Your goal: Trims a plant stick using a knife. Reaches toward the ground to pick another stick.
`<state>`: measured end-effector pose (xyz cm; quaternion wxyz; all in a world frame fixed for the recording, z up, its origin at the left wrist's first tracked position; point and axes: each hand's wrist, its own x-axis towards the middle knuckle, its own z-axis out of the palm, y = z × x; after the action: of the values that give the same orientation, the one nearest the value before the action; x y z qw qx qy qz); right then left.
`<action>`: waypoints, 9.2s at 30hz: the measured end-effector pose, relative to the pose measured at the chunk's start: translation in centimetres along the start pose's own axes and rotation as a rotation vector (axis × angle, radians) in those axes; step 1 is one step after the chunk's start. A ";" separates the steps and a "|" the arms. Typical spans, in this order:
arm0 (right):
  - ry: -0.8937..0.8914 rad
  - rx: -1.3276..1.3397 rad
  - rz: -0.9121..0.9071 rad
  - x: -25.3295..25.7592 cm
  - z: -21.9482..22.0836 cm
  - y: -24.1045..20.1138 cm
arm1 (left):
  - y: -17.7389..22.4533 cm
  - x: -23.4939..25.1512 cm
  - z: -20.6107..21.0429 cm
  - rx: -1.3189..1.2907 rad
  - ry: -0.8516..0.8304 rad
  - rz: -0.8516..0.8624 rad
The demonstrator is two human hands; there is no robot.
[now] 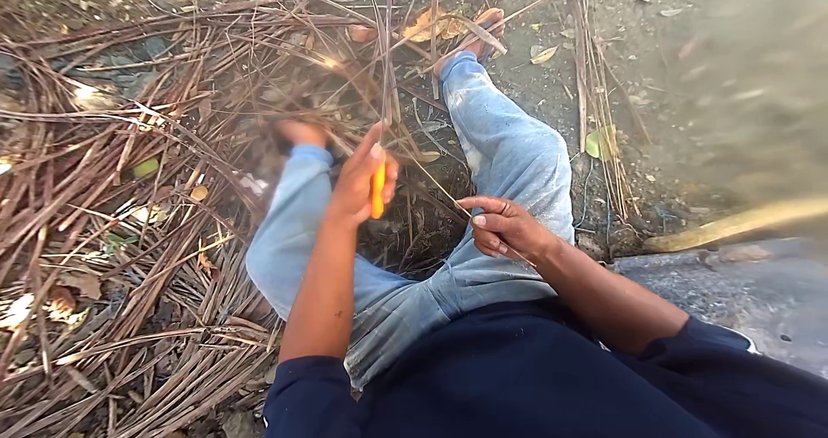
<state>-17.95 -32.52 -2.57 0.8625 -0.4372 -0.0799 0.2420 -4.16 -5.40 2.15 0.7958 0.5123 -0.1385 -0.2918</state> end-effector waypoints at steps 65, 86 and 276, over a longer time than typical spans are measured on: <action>0.060 -0.389 -0.102 2.2 2.6 -1.3 | -3.4 -2.5 7.6 0.255 0.487 0.405; 0.179 0.146 -0.074 3.0 4.3 -1.8 | -5.3 -5.4 4.6 1.442 0.170 0.395; 0.095 -0.474 -0.137 1.3 3.6 -2.7 | -1.9 -4.1 4.0 0.064 0.009 0.022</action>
<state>-17.14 -30.67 1.69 0.7531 -0.6317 -0.1233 0.1364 -10.15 -6.45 2.53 0.7828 0.5371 -0.1498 -0.2761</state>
